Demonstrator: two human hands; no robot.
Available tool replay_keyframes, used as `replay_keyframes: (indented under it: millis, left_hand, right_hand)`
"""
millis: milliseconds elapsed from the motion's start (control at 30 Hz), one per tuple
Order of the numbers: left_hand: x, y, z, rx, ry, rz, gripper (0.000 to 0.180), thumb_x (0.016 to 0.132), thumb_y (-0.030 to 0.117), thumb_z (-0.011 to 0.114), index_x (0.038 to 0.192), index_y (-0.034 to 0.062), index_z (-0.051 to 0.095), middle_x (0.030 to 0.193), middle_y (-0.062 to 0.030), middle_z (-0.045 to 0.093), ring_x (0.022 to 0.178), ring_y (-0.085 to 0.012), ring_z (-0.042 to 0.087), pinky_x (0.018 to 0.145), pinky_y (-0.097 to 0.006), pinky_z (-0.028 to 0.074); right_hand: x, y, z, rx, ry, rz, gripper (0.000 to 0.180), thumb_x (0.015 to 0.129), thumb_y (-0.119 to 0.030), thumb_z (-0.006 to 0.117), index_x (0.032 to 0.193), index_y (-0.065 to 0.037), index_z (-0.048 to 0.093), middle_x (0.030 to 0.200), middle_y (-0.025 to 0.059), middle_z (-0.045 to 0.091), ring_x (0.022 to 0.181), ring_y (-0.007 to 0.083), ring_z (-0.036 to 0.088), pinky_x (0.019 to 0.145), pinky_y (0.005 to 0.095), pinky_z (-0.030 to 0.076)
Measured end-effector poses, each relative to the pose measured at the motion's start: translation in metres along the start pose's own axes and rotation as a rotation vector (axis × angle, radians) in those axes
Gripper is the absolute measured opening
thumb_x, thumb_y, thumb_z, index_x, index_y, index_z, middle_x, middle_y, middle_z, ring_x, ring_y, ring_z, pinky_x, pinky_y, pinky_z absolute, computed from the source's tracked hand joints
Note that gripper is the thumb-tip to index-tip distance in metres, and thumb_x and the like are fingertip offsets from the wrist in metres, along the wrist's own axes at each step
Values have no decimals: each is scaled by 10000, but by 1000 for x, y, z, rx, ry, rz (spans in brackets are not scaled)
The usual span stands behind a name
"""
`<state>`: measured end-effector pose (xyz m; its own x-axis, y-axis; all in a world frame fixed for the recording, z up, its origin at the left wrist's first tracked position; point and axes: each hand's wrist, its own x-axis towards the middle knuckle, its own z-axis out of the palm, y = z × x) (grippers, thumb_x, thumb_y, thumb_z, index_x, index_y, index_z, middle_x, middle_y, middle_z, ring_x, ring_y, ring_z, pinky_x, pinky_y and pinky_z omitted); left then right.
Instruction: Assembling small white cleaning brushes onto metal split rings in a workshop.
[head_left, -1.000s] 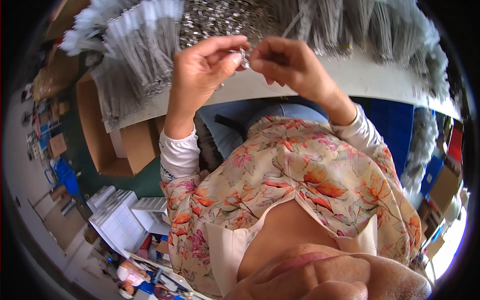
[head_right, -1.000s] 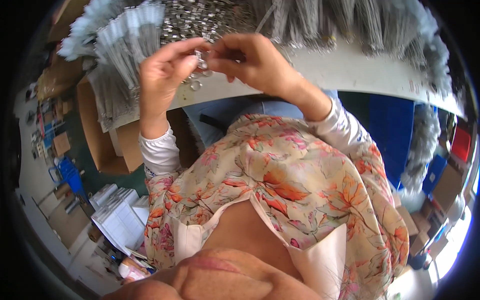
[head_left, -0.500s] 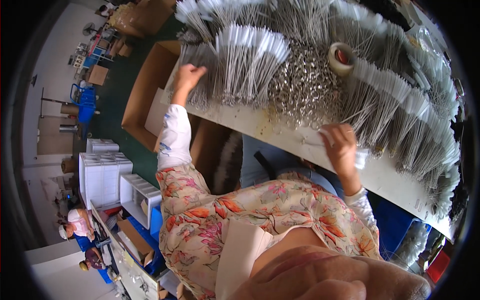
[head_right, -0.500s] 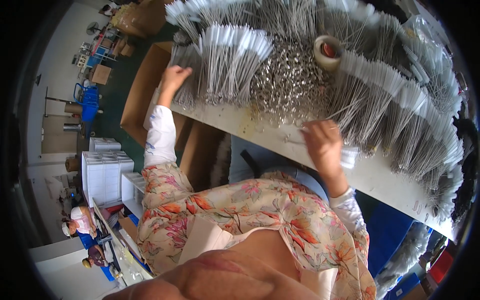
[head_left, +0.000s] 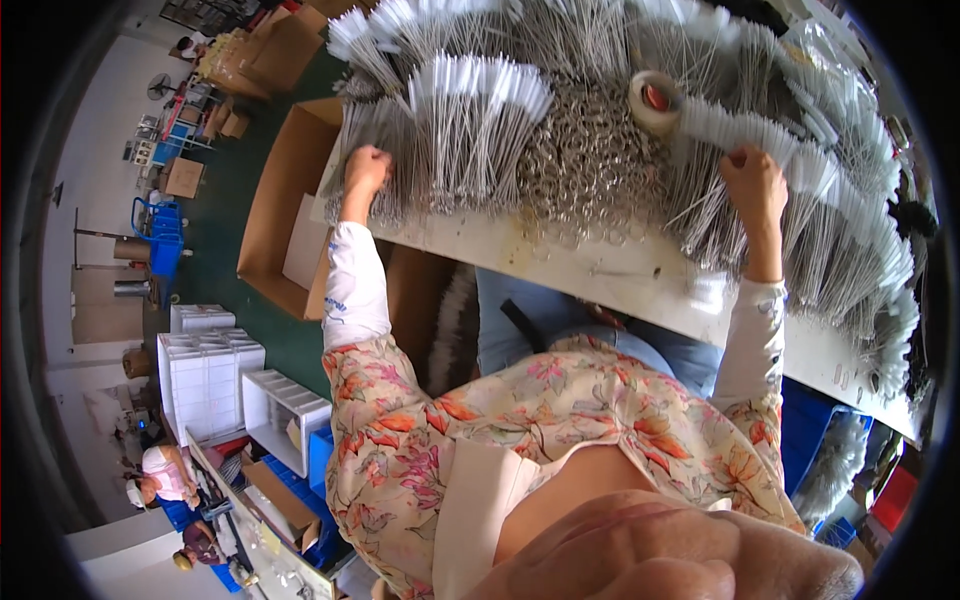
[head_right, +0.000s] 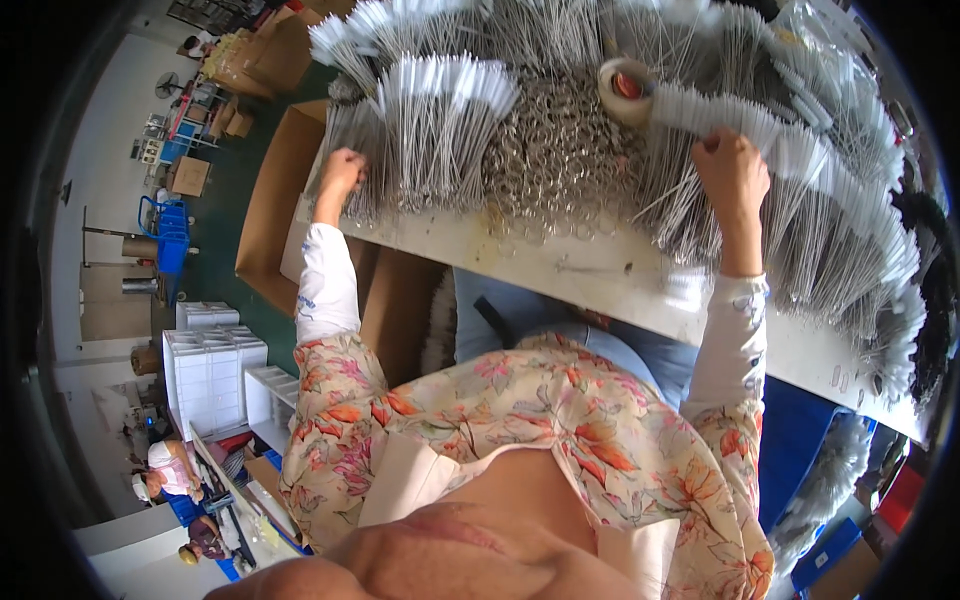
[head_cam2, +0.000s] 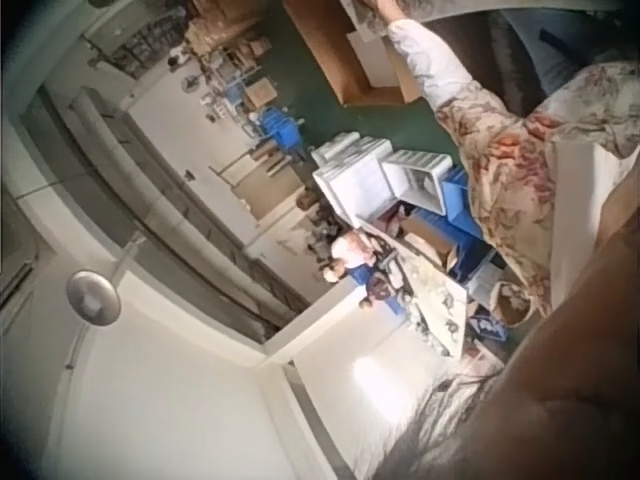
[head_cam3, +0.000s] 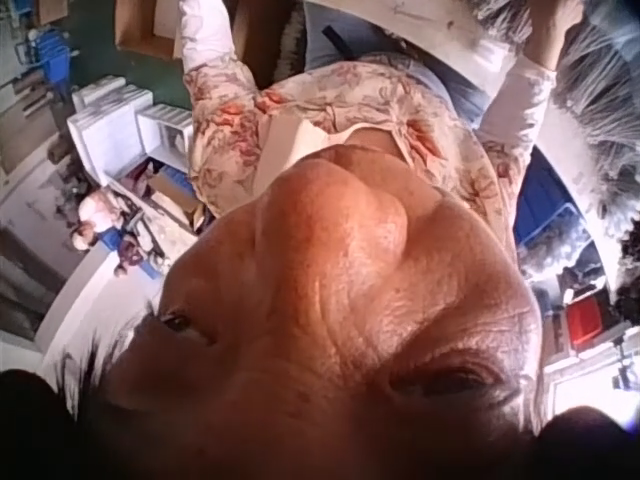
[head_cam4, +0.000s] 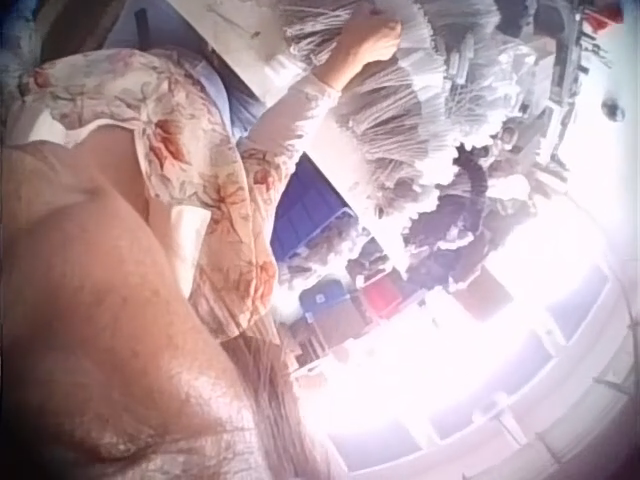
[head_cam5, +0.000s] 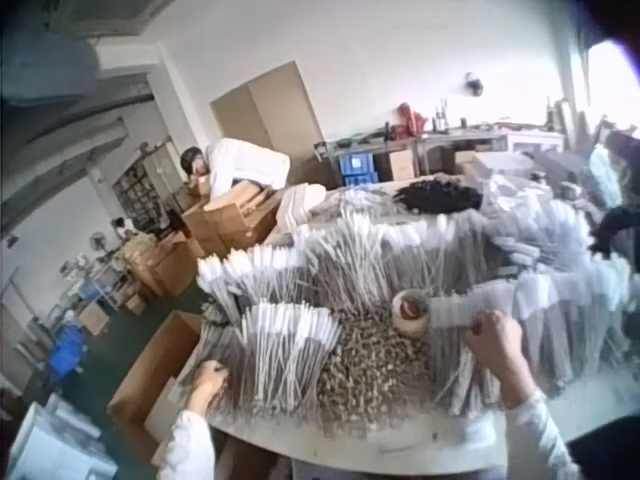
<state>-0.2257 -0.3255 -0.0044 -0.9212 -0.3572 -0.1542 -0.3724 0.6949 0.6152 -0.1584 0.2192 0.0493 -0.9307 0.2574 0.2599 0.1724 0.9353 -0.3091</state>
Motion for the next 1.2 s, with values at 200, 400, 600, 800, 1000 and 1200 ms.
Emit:
replay_keyframes:
  millis: [200,400,600,800,1000,1200]
  left_hand:
    - [-19,15,-5,-475,-89,-63,126,878,77,461,899,-41,420,967,-263,600,816,-315,655,679,-420,571]
    - [-40,-4,-12,-929,-98,-49,97,870,32,500,925,-48,496,1031,-232,594,934,-293,624,801,-407,549]
    - [-61,4,6,-1194,-284,-91,200,875,-12,494,1061,-66,545,1000,-195,622,919,-256,631,816,-384,542]
    - [-66,-18,6,-1332,-361,50,245,763,-36,524,1005,-5,546,967,-229,606,973,-324,579,937,-482,441]
    - [-86,75,19,-102,211,298,244,896,271,522,961,55,618,767,-60,614,486,-115,479,401,-247,326]
    - [-54,76,38,278,227,637,190,856,177,562,887,-7,601,770,-145,625,708,-294,587,675,-362,449]
  right_hand:
    - [3,18,9,188,55,70,223,769,-250,561,825,-49,639,811,116,670,736,265,657,684,345,503]
    - [1,22,11,1149,193,71,199,918,-172,513,982,16,520,831,124,672,725,188,668,692,257,535]
    - [19,53,-16,1707,377,44,168,944,-174,473,993,-13,470,863,134,625,781,237,643,788,380,530]
    - [5,129,-69,1457,395,107,45,876,-103,523,864,-64,543,700,-8,470,579,92,418,520,241,356]
    - [-24,159,-88,1268,402,258,185,938,-191,462,968,-68,596,596,-64,383,486,38,345,443,201,296]
    - [-39,190,-78,213,423,274,233,787,-293,617,928,-120,686,804,93,650,784,240,629,691,351,484]
